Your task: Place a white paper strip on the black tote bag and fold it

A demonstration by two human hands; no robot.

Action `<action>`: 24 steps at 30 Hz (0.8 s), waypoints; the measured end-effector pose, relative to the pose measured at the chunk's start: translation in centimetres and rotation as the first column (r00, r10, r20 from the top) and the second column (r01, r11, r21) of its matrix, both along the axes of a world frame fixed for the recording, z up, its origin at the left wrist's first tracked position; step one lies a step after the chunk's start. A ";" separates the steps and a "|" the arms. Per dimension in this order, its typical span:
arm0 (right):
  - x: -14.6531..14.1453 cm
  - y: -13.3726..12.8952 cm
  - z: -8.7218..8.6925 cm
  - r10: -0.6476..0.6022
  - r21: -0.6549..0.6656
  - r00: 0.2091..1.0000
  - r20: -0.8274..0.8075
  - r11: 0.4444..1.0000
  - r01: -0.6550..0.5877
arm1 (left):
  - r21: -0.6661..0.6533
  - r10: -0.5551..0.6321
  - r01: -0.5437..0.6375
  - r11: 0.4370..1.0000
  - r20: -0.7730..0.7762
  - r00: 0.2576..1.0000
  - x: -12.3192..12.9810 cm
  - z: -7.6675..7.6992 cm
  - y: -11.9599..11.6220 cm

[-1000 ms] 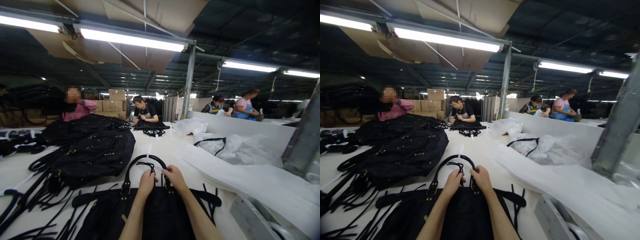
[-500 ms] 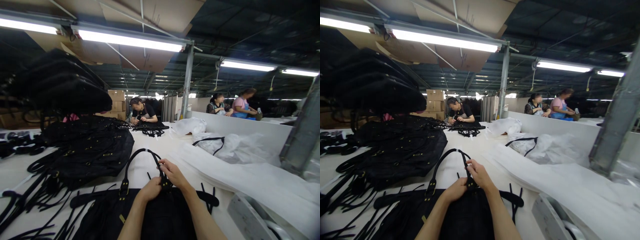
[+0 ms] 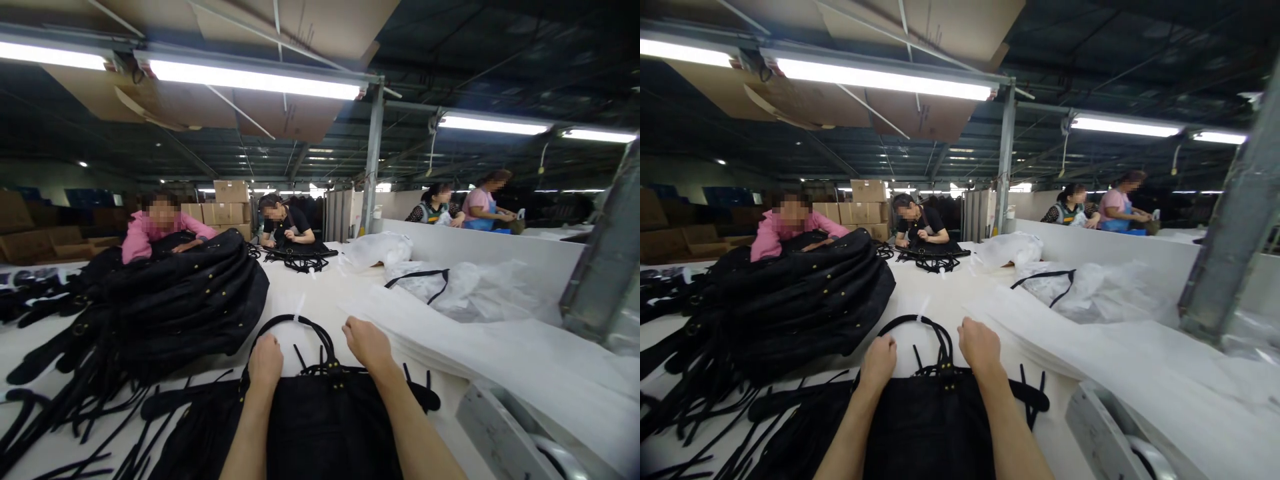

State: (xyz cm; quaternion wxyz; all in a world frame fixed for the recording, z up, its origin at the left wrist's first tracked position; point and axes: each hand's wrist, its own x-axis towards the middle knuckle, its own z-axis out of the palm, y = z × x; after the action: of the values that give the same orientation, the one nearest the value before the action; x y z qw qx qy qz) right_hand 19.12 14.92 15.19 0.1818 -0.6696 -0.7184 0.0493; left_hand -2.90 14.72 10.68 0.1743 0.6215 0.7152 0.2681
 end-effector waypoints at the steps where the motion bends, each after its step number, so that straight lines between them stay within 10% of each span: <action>1: -0.7 0.0 -0.1 0.094 0.063 0.989 -0.113 0.994 -0.087 | -0.018 0.077 -0.078 0.997 -0.053 0.996 -0.3 0.0 -0.1; 4: -3.5 -0.1 -1.4 0.481 0.148 0.774 -0.412 0.873 -0.464 | -0.040 0.194 -0.201 0.979 -0.147 0.970 0.0 -0.2 -0.5; 6: -5.2 -0.3 -3.0 0.605 0.093 0.721 -0.337 0.784 -0.614 | -0.038 0.229 -0.237 0.971 -0.146 0.962 0.5 -0.3 -0.9; 10: -6.8 -0.7 -5.3 0.500 -0.023 0.857 0.126 0.865 -0.501 | -0.060 0.281 -0.283 0.957 -0.041 0.959 0.5 -0.6 -0.6; 15: -7.1 -0.6 -5.9 0.291 0.012 0.938 0.187 0.954 -0.299 | -0.071 0.279 -0.270 0.960 0.250 0.927 -1.5 -1.6 1.5; 21: -6.1 1.2 -6.4 0.254 0.018 0.950 -0.181 0.967 -0.255 | 0.025 0.109 -0.172 0.985 0.681 0.724 -2.5 -1.8 1.7; 24: -5.5 2.2 -6.2 0.211 0.007 0.631 -0.747 0.951 -0.309 | 0.052 0.055 -0.161 0.986 0.799 0.598 -2.5 -0.9 0.8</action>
State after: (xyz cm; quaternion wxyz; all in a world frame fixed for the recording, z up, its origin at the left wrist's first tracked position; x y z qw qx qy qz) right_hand 13.62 17.09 8.95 0.4068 -0.4907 -0.6672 0.3854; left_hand -5.45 15.57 9.81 0.4199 0.4023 0.5822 0.5683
